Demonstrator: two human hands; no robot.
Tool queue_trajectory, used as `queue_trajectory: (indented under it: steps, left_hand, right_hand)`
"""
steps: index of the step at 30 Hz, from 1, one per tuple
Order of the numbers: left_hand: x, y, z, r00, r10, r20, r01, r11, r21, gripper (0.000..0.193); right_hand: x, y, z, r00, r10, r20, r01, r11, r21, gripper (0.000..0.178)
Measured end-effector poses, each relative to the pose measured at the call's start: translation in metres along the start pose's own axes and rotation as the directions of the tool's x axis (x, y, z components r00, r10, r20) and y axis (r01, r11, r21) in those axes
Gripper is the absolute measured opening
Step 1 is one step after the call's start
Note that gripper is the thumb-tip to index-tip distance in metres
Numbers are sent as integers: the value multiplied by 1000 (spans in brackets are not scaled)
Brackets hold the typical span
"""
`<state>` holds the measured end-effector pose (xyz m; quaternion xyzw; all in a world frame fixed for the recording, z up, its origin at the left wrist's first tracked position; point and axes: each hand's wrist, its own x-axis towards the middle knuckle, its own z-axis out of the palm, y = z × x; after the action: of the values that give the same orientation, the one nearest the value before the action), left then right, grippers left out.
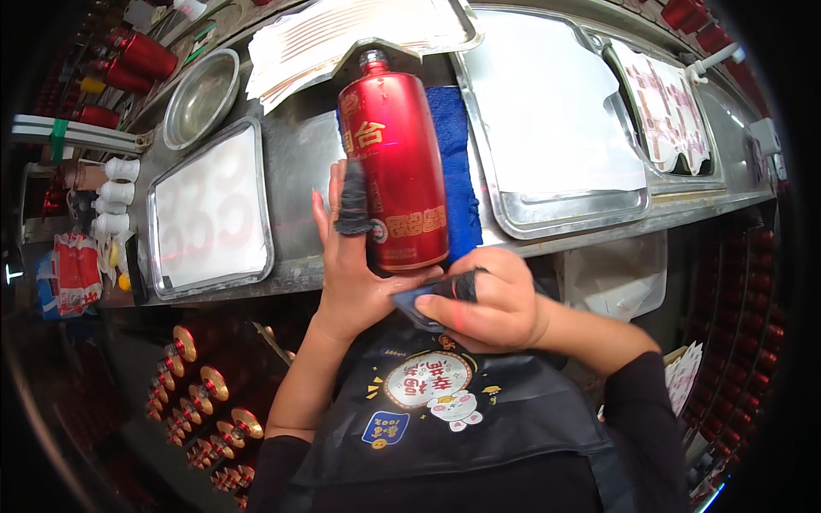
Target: The person applies a gold circular sticker to the neck of a red bottle, then wipes the bottle with a blue cloth. The person repeats this process for multiple bottles, placing each finished bottle on a nearby tray.
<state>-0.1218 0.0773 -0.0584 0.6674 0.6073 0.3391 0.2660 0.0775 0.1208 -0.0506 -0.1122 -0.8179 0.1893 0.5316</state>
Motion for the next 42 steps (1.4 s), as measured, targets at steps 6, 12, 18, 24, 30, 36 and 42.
queue_trajectory:
  steps: [6,12,18,24,30,36,42]
  left_hand:
    - [3,-1,6,996,-93,-16,90,987,-135,107]
    - [0,-5,-1,988,-127,85,134,988,-80,104]
    - [4,-9,-8,989,-95,112,105,991,-87,111]
    - [35,-5,-31,963,-133,-232,65,958,-279,63]
    - [111,-22,-38,904,-148,-402,-37,908,-417,35]
    - [140,-41,-34,960,-262,-102,253,963,-91,64]
    - [157,-49,-13,941,-295,-164,264,946,-186,66]
  right_hand:
    - [-25,-3,-2,466,857,-219,-818,511,263,16]
    - [-14,1,-2,523,837,-162,-827,545,141,17]
    - [7,11,-4,874,467,-138,-475,880,-32,17]
    - [-6,23,-6,859,511,-23,-510,859,44,18]
    - [0,52,-25,561,761,-325,-739,638,219,16]
    - [-27,9,-17,438,898,41,-897,432,94,46]
    - [-24,2,49,741,662,113,-659,749,-71,86]
